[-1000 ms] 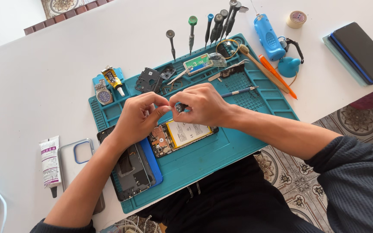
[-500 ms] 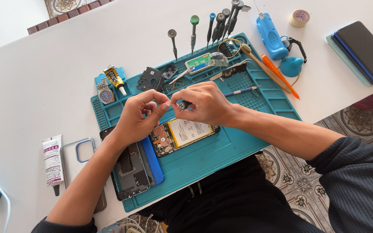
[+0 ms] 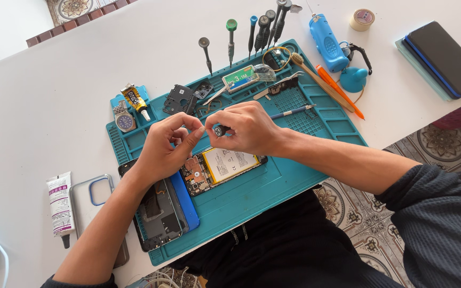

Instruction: The person pries open the back cover of a smartphone, unscrews internal components with a screwdriver, and disconnects the old battery from the phone body. They then use a wooden pry stick to lift and work the adhesive-attached battery out of the phone frame on a repair mat.

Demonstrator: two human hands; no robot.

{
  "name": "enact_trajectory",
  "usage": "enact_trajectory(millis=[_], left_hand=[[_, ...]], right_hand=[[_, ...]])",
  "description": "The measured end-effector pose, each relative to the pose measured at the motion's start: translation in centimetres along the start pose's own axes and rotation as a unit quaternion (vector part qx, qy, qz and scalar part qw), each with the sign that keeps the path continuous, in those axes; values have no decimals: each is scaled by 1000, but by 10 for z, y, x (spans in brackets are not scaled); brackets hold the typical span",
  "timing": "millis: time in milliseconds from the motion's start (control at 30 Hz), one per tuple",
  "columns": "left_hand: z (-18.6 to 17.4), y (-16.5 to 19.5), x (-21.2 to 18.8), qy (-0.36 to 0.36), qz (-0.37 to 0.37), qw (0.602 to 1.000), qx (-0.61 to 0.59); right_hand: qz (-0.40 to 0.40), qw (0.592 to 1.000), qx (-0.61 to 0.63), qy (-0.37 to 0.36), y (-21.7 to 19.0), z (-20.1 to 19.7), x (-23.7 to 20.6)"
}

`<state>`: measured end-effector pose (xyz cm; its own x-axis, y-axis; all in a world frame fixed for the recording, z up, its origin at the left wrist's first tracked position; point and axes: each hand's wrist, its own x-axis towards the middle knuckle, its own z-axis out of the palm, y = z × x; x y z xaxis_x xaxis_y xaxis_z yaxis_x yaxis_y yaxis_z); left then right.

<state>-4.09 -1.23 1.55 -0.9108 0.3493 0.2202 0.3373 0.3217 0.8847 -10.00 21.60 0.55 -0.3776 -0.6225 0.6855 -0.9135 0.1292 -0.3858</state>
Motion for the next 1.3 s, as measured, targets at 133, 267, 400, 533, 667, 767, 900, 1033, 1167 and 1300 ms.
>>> enact_trajectory(millis=[133,267,400,533,667,767,900,1033,1167,1300], left_hand=[[0,0,0,-1,12,1000,20],[1,0,0,-1,44,998,36],[1,1,1,-3,28,997,78],[3,2,1,-9,47,994,98],[5,3,0,-22,42,993,111],[5,5,0,-24,32,991,126],[6,9,1,-22,50,989,139],[6,10,-1,-25,5,993,113],[2,6,0,0,-15,995,103],[1,2,0,12,33,996,85]], right_hand=[[1,1000,1,-2,0,0,0],[9,1000,3,-7,0,0,-1],[19,1000,3,-13,1,1,-2],[32,999,1,-26,3,2,-3],[45,998,6,-43,5,5,-3],[45,998,8,-41,6,5,-4],[49,998,1,-42,6,5,-3],[49,998,3,-29,1,3,-2],[59,998,22,-17,0,-6,-1],[68,997,31,-13,1,-7,2]])
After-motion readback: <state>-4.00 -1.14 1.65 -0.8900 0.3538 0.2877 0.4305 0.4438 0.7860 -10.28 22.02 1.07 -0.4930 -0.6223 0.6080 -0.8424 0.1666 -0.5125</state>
